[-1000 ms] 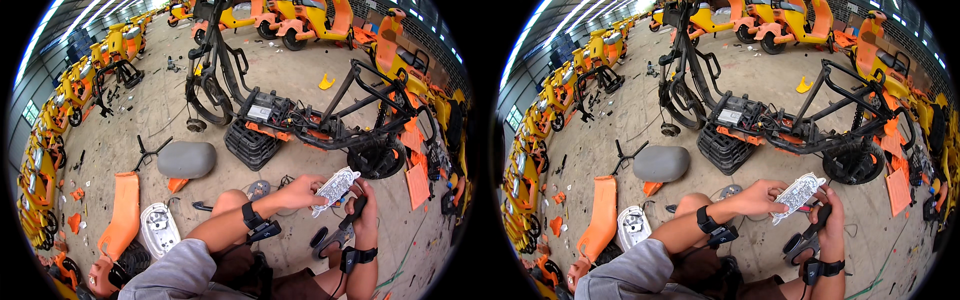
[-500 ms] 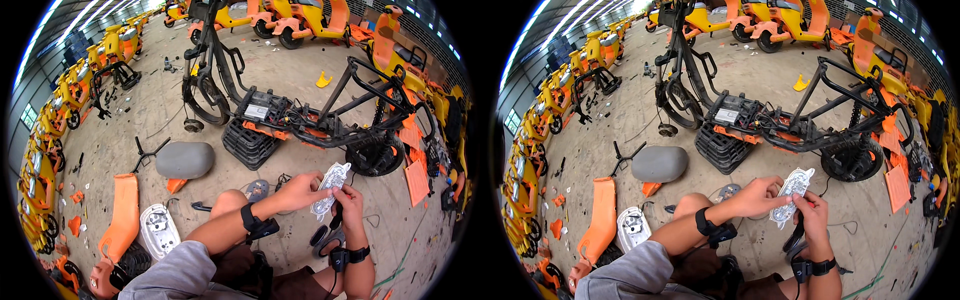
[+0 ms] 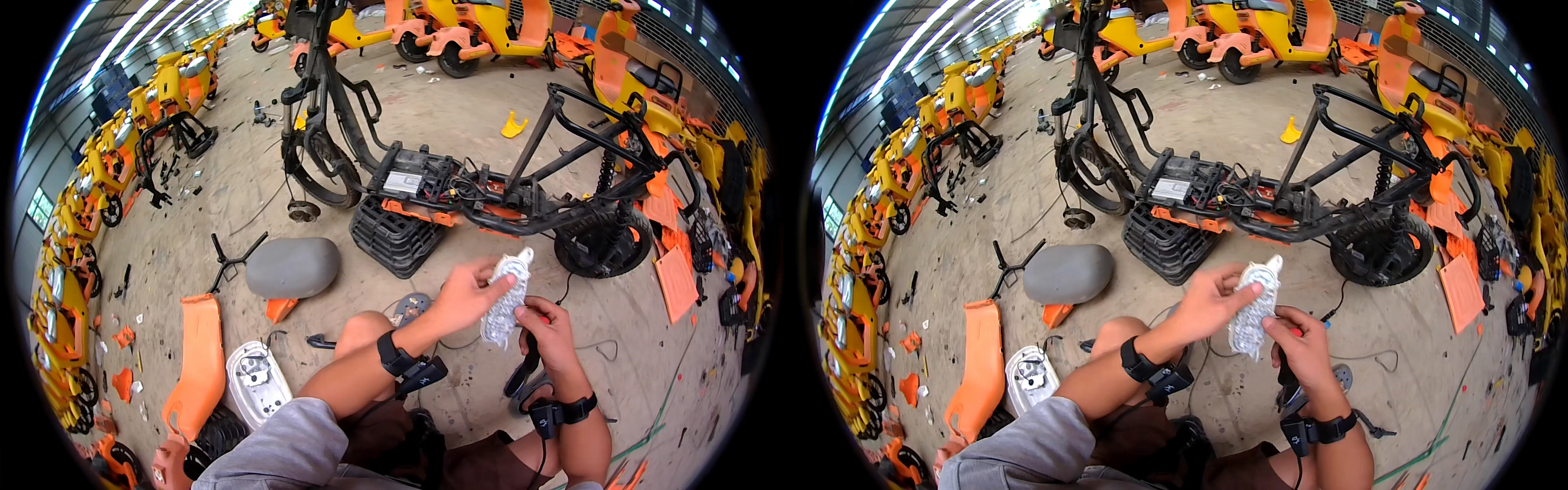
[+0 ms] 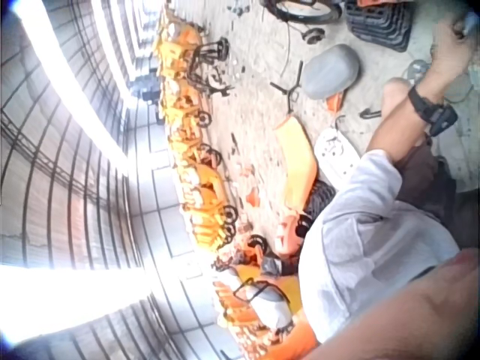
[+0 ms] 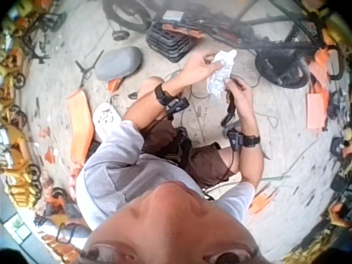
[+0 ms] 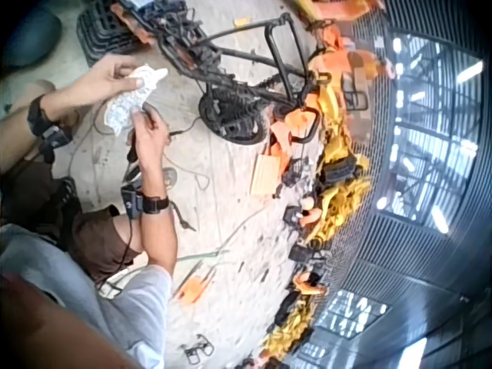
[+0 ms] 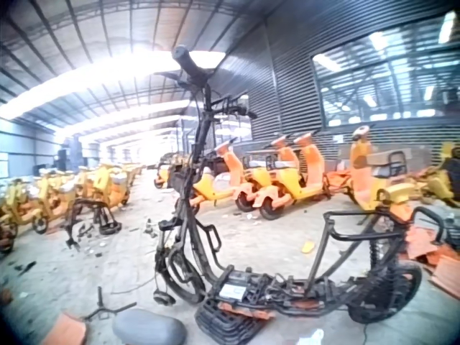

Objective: The person sits on the floor and uses a screwdriver to pry open a black plastic scooter part. They separate the casing to reveal the internal components and continue to manipulate the part.

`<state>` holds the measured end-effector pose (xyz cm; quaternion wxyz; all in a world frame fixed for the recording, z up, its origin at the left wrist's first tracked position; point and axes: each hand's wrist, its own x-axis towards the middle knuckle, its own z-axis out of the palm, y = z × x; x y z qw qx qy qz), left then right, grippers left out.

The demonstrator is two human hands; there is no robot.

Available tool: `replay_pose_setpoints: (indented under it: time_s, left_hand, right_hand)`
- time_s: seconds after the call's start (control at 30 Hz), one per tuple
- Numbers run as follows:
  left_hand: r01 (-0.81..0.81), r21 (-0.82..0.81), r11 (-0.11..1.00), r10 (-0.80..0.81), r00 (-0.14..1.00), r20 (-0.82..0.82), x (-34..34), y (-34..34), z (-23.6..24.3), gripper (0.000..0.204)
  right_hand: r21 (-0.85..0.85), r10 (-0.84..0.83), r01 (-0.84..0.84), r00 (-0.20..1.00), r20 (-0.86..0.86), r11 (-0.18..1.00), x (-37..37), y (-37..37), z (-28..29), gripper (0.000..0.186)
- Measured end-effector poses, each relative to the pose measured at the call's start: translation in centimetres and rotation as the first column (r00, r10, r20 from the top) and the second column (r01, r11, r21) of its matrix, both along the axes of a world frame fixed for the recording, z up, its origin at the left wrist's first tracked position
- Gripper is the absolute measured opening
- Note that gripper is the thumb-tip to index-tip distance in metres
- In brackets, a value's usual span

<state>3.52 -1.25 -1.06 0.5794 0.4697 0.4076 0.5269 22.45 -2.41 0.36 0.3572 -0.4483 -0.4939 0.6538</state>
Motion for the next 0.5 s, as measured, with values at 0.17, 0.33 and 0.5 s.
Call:
replay_pose_setpoints:
  time_s: [0.17, 0.33, 0.5]
  left_hand:
    - [-0.143, -0.014, 0.99, 0.143, 0.984, 0.105, -0.6, 0.4, 0.5, 0.035]
    - [-0.221, 0.091, 0.971, 0.21, 0.971, 0.111, 0.2, 0.0, 1.0, 0.034]
    - [-0.193, 0.097, 0.976, 0.173, 0.968, 0.179, 0.9, 0.0, 0.9, 0.034]
  right_hand:
    - [0.056, 0.028, -0.031, 0.998, 0.054, 0.998, -0.9, -0.7, -0.6, 0.037]
    - [0.063, -0.012, 0.011, 1.0, 0.009, 0.998, -1.6, -1.0, -1.0, 0.031]
    - [0.076, -0.034, 0.032, 0.999, 0.018, 0.997, -1.4, -0.7, -1.6, 0.033]
